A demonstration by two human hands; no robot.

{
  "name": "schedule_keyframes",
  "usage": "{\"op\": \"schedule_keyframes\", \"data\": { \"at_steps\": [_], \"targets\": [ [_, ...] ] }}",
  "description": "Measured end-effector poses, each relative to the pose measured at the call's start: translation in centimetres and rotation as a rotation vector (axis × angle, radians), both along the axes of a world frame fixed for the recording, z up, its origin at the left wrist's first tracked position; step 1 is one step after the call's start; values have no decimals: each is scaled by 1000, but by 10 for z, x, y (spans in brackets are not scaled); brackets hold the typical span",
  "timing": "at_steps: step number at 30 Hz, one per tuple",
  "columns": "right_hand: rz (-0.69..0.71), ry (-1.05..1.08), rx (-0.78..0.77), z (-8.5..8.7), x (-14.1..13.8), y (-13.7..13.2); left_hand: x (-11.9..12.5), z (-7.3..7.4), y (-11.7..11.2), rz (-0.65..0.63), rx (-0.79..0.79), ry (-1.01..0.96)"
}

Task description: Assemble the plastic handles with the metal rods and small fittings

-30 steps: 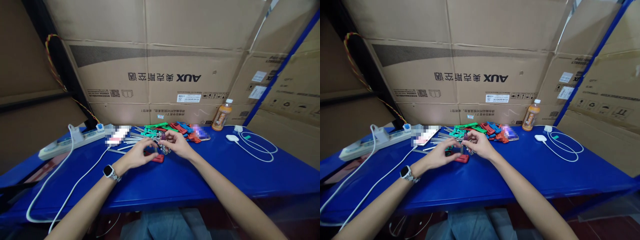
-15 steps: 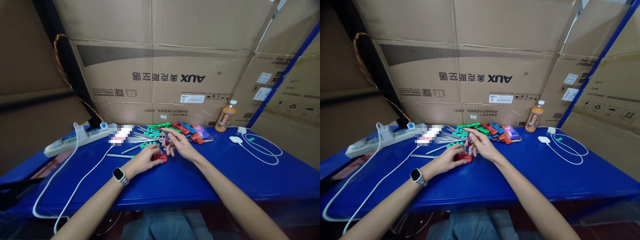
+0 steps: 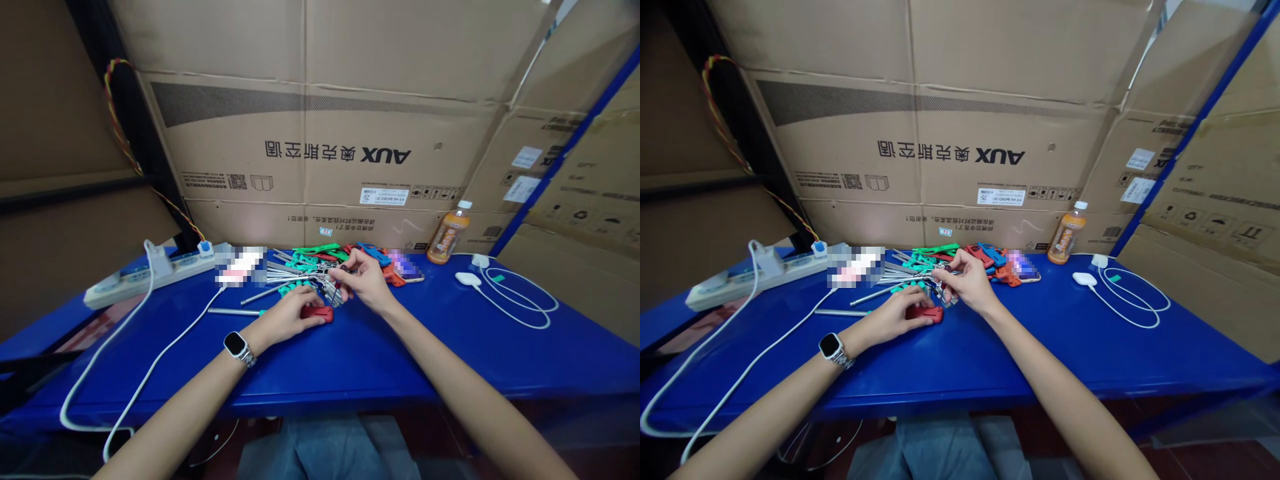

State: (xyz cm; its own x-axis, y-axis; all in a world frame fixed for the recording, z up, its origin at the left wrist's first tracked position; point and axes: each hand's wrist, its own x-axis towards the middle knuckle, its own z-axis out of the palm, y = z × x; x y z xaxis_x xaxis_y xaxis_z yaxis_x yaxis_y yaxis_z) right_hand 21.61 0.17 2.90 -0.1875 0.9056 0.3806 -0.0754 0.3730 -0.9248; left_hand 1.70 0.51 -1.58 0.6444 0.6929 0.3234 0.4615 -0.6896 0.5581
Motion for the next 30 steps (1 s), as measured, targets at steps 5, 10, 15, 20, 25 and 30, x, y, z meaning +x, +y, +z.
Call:
{"op": "schedule_keyframes", "data": {
  "at_steps": [5, 10, 15, 20, 25, 30],
  "targets": [
    [106, -12, 28, -1, -1, -2, -1, 0, -1, 6, 1, -10],
    [156, -57, 22, 1, 2, 1, -1, -4, 2, -5, 4, -26],
    [55, -76, 26, 0, 0, 1, 0, -2, 2, -4, -17, -16],
    [-27, -41, 17, -2, -6, -1, 0, -1, 1, 10, -47, 14],
    [-65, -49, 34, 2, -10, -5, -1, -4, 0, 25, -26, 18],
    [-205, -67, 77, 8, 14, -9, -9, 7, -6, 35, 85, 119]
  ]
}}
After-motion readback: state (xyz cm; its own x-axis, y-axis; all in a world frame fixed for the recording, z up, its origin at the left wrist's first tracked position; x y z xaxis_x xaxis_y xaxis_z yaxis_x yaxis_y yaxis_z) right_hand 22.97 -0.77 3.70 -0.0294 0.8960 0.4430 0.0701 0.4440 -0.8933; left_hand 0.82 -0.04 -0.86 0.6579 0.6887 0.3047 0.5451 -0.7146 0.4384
